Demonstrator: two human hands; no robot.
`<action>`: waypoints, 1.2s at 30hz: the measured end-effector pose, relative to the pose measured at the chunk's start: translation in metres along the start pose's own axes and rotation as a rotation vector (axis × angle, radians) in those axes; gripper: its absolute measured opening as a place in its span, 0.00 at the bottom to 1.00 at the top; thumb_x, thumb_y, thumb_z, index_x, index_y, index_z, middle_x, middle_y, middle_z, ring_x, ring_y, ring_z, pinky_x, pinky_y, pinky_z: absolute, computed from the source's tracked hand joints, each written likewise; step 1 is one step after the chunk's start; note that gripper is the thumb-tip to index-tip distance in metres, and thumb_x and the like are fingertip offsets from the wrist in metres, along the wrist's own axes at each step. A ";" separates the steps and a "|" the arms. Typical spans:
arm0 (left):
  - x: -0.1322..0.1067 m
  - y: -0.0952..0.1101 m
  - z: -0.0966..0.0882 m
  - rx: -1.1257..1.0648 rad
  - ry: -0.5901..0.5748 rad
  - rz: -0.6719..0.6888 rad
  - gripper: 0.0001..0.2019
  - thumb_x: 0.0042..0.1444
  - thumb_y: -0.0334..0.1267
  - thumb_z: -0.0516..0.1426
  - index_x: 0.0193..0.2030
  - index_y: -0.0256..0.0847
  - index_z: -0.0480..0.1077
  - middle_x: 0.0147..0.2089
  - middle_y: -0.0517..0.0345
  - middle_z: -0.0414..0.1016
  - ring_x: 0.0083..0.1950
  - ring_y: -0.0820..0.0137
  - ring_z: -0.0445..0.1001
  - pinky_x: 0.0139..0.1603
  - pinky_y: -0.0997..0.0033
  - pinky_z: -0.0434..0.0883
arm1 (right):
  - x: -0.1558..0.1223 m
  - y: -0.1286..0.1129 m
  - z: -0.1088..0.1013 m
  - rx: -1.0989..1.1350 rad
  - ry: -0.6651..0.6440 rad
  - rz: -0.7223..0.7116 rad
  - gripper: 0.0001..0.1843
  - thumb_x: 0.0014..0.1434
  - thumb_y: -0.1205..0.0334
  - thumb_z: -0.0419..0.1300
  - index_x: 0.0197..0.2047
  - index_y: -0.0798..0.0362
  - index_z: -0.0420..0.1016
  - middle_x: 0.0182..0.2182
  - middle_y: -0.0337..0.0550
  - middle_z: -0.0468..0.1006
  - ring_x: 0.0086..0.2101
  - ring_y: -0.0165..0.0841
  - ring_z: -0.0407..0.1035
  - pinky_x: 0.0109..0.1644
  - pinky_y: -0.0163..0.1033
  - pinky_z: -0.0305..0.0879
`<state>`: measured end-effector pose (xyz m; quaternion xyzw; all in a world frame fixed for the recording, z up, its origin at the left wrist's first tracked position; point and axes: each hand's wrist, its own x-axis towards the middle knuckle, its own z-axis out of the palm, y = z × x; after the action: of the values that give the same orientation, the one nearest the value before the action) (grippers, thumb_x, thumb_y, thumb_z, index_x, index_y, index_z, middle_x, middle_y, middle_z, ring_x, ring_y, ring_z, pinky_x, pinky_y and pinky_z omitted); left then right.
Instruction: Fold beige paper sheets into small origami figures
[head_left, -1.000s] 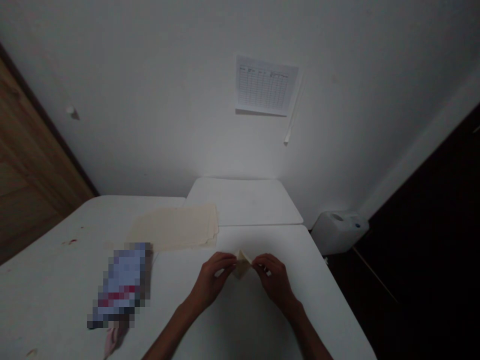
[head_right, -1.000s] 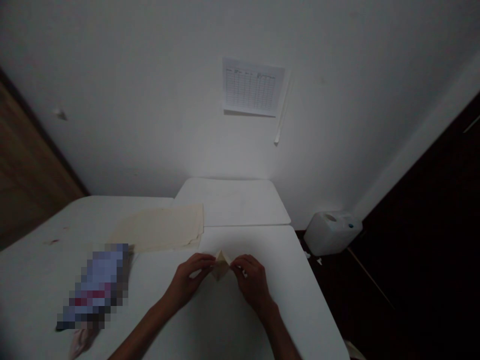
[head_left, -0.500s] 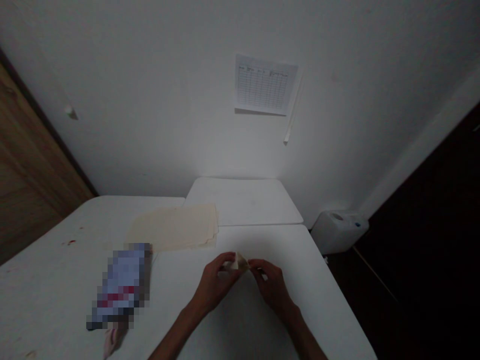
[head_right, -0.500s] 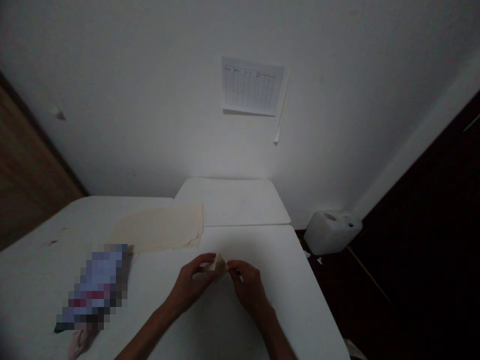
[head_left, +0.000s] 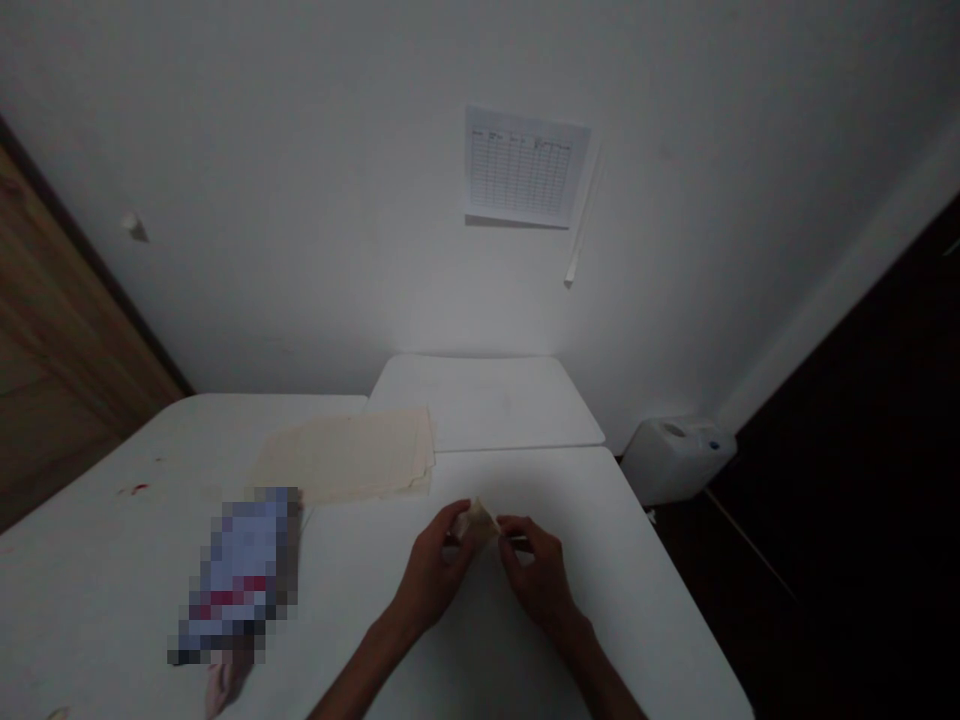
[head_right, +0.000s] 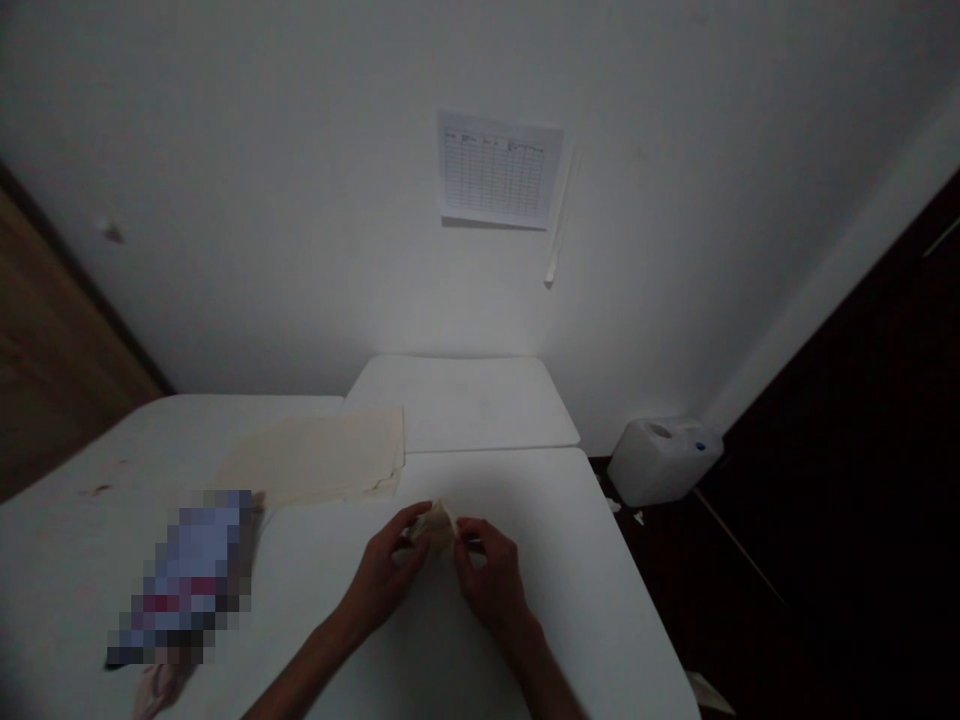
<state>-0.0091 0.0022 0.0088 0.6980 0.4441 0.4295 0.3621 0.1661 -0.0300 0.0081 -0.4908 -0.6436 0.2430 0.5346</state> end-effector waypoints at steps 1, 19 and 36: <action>0.000 0.002 0.002 0.002 0.002 0.010 0.19 0.60 0.44 0.55 0.56 0.43 0.64 0.50 0.48 0.74 0.45 0.63 0.76 0.45 0.59 0.76 | 0.000 -0.002 0.002 0.003 0.004 0.007 0.08 0.60 0.59 0.57 0.42 0.52 0.73 0.40 0.46 0.79 0.38 0.35 0.75 0.42 0.39 0.76; 0.006 -0.008 -0.011 -0.110 -0.009 0.037 0.18 0.59 0.37 0.50 0.55 0.40 0.67 0.54 0.49 0.74 0.55 0.60 0.72 0.57 0.55 0.68 | 0.014 0.010 -0.008 -0.077 0.115 0.146 0.10 0.60 0.57 0.56 0.38 0.53 0.74 0.31 0.45 0.80 0.32 0.36 0.76 0.36 0.37 0.74; 0.012 -0.043 -0.006 0.173 -0.045 0.176 0.20 0.55 0.29 0.50 0.55 0.41 0.68 0.53 0.49 0.74 0.55 0.63 0.72 0.57 0.53 0.69 | 0.018 0.025 -0.008 -0.210 -0.042 0.097 0.16 0.54 0.68 0.56 0.46 0.52 0.77 0.41 0.46 0.80 0.37 0.38 0.75 0.43 0.42 0.72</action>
<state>-0.0256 0.0285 -0.0236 0.7724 0.4084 0.4040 0.2710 0.1837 -0.0054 -0.0019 -0.5695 -0.6522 0.2097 0.4542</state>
